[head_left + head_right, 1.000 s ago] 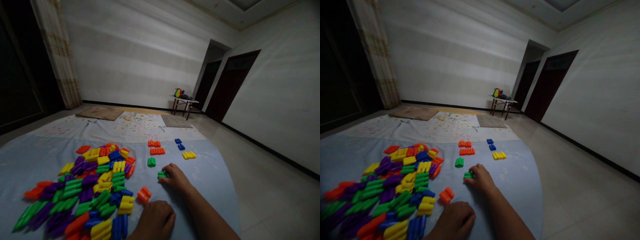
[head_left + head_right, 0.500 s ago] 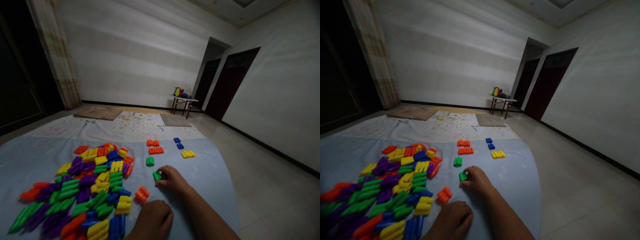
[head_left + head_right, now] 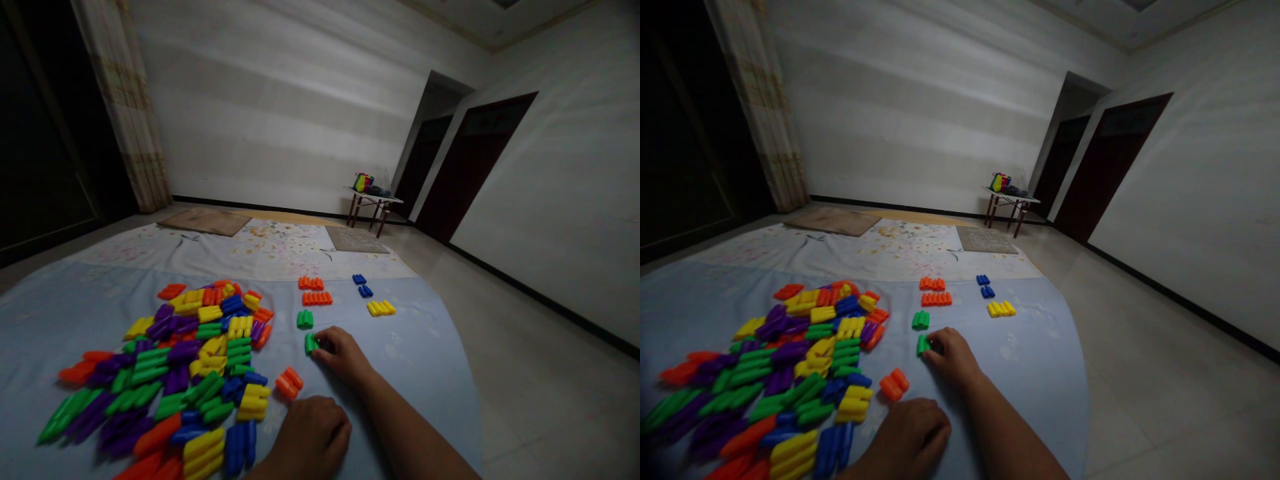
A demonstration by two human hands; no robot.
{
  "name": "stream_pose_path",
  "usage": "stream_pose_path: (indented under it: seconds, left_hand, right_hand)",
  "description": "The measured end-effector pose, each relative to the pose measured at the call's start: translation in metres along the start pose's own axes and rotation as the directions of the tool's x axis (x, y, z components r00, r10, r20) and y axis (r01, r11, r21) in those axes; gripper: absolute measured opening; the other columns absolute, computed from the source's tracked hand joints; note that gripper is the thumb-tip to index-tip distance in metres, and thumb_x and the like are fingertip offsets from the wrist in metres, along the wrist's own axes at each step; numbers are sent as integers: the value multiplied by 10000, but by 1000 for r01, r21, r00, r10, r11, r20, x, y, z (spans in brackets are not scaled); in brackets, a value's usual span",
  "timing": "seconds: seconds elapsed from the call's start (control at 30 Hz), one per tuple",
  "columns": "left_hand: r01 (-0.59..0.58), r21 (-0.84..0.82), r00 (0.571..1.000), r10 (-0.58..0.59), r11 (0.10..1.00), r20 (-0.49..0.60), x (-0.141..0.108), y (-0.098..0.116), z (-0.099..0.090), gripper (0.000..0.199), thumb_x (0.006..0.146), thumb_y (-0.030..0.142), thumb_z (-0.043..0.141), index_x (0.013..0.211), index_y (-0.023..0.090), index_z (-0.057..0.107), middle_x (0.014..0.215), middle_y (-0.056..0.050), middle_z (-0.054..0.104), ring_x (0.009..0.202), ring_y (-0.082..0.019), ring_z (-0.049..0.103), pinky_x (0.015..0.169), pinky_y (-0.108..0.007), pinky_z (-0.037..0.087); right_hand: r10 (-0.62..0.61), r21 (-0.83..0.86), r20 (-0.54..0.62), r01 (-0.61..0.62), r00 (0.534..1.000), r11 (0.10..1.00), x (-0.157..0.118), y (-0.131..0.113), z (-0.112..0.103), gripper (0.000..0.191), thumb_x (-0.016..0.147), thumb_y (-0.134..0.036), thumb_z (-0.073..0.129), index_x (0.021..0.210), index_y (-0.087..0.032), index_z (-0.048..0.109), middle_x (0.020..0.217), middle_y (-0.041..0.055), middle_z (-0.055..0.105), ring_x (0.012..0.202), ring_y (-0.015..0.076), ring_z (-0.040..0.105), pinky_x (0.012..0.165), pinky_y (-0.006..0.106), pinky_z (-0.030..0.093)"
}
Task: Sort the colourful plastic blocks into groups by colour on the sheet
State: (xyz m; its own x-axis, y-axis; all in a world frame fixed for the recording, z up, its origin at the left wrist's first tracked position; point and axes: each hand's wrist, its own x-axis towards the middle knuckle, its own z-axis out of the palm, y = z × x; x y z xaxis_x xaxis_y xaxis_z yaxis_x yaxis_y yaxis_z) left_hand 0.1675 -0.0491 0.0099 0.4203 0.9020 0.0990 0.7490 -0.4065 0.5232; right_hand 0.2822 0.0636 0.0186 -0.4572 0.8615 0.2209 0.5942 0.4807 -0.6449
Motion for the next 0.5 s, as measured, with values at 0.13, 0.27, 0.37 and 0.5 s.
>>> stream_pose_path:
  seconds: [0.13,0.27,0.37,0.5]
  left_hand:
    - [-5,-7,1000,5,1000,-1,0,0,0,174,805,248,450,793,230,623,783,4,648,751,-134,569,665,-254,351]
    - [-3,-10,1000,3,1000,-5,0,1,0,169,801,237,453,793,228,622,779,5,647,743,-131,563,656,-250,347]
    - [-1,-9,1000,1,1000,0,0,1,0,172,801,227,452,790,228,624,779,5,648,743,-128,563,657,-248,346]
    - [-8,-4,1000,8,1000,-2,-1,0,1,182,811,234,445,802,223,626,786,-2,647,752,-131,560,661,-247,349]
  right_hand:
    - [-8,9,8,8,1000,1000,-1,2,0,264,712,-245,661,971,-198,647,836,20,587,760,134,534,723,237,432]
    - [-12,9,10,12,1000,1000,-2,5,2,269,689,-217,672,956,-193,642,821,9,576,740,122,520,703,228,429]
    - [-27,23,12,27,1000,999,-2,6,2,258,679,-223,675,931,-186,640,803,2,569,721,115,512,679,221,425]
    - [-20,27,20,19,1000,999,-1,7,2,241,675,-235,679,907,-185,638,792,-4,570,716,111,510,668,216,425]
